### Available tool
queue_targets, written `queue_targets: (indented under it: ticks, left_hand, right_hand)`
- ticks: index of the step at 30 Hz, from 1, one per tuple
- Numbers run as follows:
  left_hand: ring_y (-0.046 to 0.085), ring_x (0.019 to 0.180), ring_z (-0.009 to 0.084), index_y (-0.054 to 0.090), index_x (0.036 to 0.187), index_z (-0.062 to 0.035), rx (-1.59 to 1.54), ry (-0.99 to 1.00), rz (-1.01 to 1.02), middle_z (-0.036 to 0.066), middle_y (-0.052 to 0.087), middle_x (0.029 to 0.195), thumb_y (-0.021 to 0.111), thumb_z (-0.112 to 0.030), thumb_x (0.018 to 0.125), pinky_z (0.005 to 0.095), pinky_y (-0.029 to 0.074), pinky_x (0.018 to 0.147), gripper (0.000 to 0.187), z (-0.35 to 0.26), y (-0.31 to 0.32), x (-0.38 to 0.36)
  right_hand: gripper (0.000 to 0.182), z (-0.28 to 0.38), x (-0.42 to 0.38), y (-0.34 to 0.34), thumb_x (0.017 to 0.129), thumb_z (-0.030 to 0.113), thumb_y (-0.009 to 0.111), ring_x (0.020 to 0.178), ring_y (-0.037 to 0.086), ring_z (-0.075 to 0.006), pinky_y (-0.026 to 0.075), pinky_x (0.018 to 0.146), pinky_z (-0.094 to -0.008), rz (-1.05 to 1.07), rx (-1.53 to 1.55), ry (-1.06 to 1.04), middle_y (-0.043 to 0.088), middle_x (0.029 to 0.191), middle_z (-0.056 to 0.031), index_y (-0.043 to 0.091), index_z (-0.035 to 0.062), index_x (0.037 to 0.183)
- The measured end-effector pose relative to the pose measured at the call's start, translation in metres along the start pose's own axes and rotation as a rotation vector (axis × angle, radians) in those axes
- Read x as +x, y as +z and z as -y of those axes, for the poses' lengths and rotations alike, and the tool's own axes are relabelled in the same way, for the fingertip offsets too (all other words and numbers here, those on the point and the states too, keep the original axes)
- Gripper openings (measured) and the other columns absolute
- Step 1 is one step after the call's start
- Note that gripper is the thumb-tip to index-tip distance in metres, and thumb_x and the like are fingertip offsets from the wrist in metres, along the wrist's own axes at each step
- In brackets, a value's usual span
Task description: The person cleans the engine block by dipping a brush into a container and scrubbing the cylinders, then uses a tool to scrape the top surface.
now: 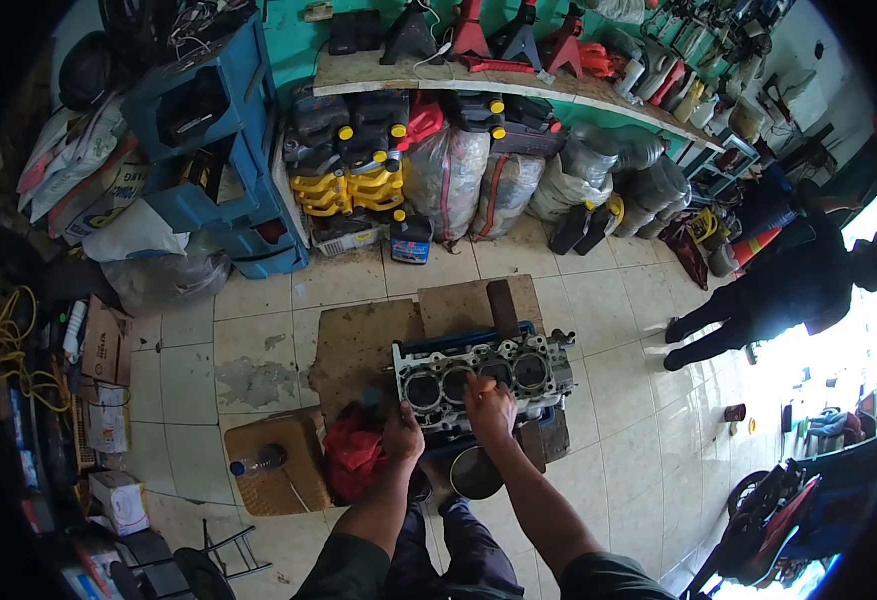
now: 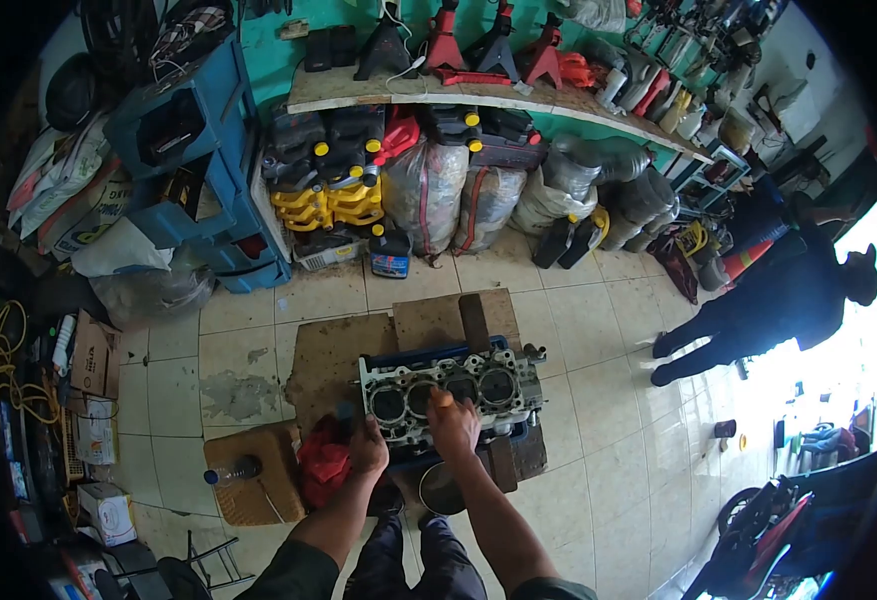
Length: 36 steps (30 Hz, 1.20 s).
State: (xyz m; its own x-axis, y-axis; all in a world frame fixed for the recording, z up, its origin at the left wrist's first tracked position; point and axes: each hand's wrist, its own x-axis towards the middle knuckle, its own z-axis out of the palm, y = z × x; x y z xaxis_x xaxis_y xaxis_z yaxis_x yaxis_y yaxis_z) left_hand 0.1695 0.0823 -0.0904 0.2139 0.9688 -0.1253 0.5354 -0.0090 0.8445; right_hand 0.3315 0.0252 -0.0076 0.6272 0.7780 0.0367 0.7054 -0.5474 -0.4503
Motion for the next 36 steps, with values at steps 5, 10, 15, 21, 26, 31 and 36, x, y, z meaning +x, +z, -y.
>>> queue_targets:
  ticks: [5, 10, 15, 21, 26, 31, 36]
  left_hand:
    - [0.064, 0.099, 0.0572, 0.061, 0.118, -0.0023, 0.042, -0.069, 0.061, 0.032, 0.07, 0.103, 0.03, -0.055, 0.112, 0.0636, 0.05, 0.086, 0.062, -0.001, -0.003, 0.0]
    - [0.064, 0.098, 0.0572, 0.061, 0.116, -0.0016, 0.02, -0.029, 0.012, 0.033, 0.069, 0.102, 0.031, -0.055, 0.112, 0.0637, 0.05, 0.085, 0.062, 0.002, 0.001, 0.004]
    - [0.064, 0.099, 0.0578, 0.061, 0.115, -0.0017, 0.045, -0.057, 0.055, 0.034, 0.069, 0.103, 0.031, -0.055, 0.112, 0.0646, 0.05, 0.085, 0.061, 0.003, 0.002, -0.001]
    - [0.063, 0.101, 0.0591, 0.06, 0.118, -0.0042, 0.086, -0.129, 0.071, 0.034, 0.069, 0.106, 0.029, -0.058, 0.111, 0.0665, 0.049, 0.088, 0.063, 0.003, -0.001, 0.0]
    - [0.063, 0.105, 0.0581, 0.059, 0.119, -0.0041, 0.077, -0.126, 0.094, 0.033, 0.069, 0.112, 0.03, -0.058, 0.111, 0.0661, 0.048, 0.09, 0.062, 0.01, 0.003, 0.003]
    - [0.063, 0.103, 0.0581, 0.059, 0.119, -0.003, 0.062, -0.102, 0.075, 0.034, 0.069, 0.109, 0.031, -0.057, 0.111, 0.0653, 0.049, 0.088, 0.061, 0.01, 0.001, 0.003]
    - [0.064, 0.099, 0.0583, 0.059, 0.12, -0.002, 0.074, -0.059, 0.015, 0.034, 0.069, 0.104, 0.032, -0.056, 0.112, 0.0657, 0.05, 0.085, 0.061, 0.007, 0.002, 0.003]
  right_hand:
    - [0.03, 0.019, -0.01, 0.009, 0.101, 0.041, 0.065, 0.079, 0.07, -0.0449, 0.053, 0.068, -0.0599, -0.01, 0.066, 0.092, 0.067, 0.087, -0.0246, 0.068, 0.0118, 0.103]
    - [0.026, 0.003, 0.001, -0.005, 0.098, 0.038, 0.067, 0.078, 0.071, -0.0433, 0.055, 0.06, -0.0556, -0.051, -0.062, 0.03, 0.07, 0.085, -0.0207, 0.068, 0.0147, 0.11]
    - [0.021, -0.003, -0.002, 0.009, 0.098, 0.032, 0.067, 0.074, 0.069, -0.0438, 0.055, 0.059, -0.0571, 0.12, 0.009, -0.032, 0.07, 0.081, -0.0189, 0.069, 0.0122, 0.105]
    - [0.024, 0.017, -0.001, 0.005, 0.097, 0.034, 0.069, 0.076, 0.069, -0.0429, 0.055, 0.073, -0.0561, 0.017, -0.029, -0.017, 0.07, 0.081, -0.0195, 0.071, 0.0117, 0.106]
    - [0.026, -0.023, 0.019, -0.01, 0.097, 0.034, 0.067, 0.075, 0.065, -0.0431, 0.054, 0.072, -0.0564, 0.111, -0.117, -0.243, 0.069, 0.088, -0.0218, 0.07, 0.0122, 0.111]
    - [0.023, 0.012, 0.001, -0.001, 0.098, 0.034, 0.066, 0.079, 0.067, -0.0446, 0.053, 0.073, -0.0589, 0.048, -0.007, -0.031, 0.069, 0.087, -0.0211, 0.071, 0.0112, 0.1]
    - [0.027, 0.0, 0.009, -0.009, 0.095, 0.034, 0.068, 0.088, 0.067, -0.0413, 0.053, 0.078, -0.0538, -0.077, -0.175, -0.115, 0.072, 0.091, -0.0171, 0.073, 0.0133, 0.112]
